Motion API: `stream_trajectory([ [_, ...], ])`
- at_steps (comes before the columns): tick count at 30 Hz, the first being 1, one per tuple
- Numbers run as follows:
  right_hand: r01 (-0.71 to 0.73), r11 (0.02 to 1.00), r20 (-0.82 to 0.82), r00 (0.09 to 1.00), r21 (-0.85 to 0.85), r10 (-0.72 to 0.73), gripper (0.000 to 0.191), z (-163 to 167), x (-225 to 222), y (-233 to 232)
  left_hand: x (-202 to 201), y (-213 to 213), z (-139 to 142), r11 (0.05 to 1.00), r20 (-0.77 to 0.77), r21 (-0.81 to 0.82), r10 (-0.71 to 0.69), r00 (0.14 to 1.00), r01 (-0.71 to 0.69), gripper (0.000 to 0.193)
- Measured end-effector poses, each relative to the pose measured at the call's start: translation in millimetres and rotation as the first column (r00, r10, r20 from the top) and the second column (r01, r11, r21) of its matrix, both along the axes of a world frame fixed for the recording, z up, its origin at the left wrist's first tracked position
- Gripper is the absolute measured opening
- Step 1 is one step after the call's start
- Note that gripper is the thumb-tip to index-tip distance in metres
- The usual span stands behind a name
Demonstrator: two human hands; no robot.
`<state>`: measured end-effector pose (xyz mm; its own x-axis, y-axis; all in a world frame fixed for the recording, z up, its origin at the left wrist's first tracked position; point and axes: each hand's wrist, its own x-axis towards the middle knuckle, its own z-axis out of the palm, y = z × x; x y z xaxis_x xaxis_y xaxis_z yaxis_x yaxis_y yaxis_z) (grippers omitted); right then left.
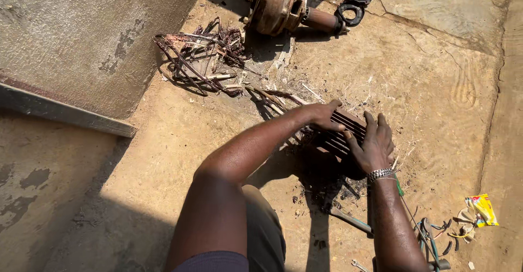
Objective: The person dismantles an old electric motor on a concrete floor to recover the copper windings. They hammer the motor stator with a mallet, pry at it with a long metal rod, pull burnt windings out by hand, cut components with pliers, and place extracted copper pieces onto a growing pile of scrap beside them.
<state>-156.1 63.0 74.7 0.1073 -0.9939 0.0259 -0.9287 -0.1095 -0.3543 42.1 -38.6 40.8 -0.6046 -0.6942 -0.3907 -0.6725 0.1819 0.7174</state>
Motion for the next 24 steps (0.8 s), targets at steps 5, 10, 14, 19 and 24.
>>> stream_trajectory([
  [5, 0.028, 0.998, -0.352, 0.936, 0.051, -0.008, 0.083, -12, 42, 0, 112, 13, 4, 0.571, -0.088, -0.380, 0.761, 0.643, -0.728, 0.053],
  [10, -0.001, 0.997, -0.365, 0.931, -0.076, -0.027, 0.082, -13, 42, 6, 120, 61, -41, 0.045, 0.106, 0.479, 0.988, 0.109, -0.877, 0.088],
  [14, -0.022, 0.994, -0.370, 0.929, -0.108, -0.019, 0.080, -14, 41, 7, 112, 59, -87, 0.074, -0.204, 0.767, 0.970, -0.133, -0.637, 0.082],
  [19, -0.026, 0.996, -0.416, 0.909, -0.080, -0.009, 0.083, -19, 40, 2, 138, 40, -92, -0.030, -0.225, 0.891, 0.838, -0.497, -0.454, 0.097],
  [24, -0.004, 0.999, -0.421, 0.907, -0.034, -0.011, 0.083, -22, 37, 1, 183, 49, -74, 0.005, -0.299, 0.762, 0.890, -0.345, -0.647, 0.099],
])
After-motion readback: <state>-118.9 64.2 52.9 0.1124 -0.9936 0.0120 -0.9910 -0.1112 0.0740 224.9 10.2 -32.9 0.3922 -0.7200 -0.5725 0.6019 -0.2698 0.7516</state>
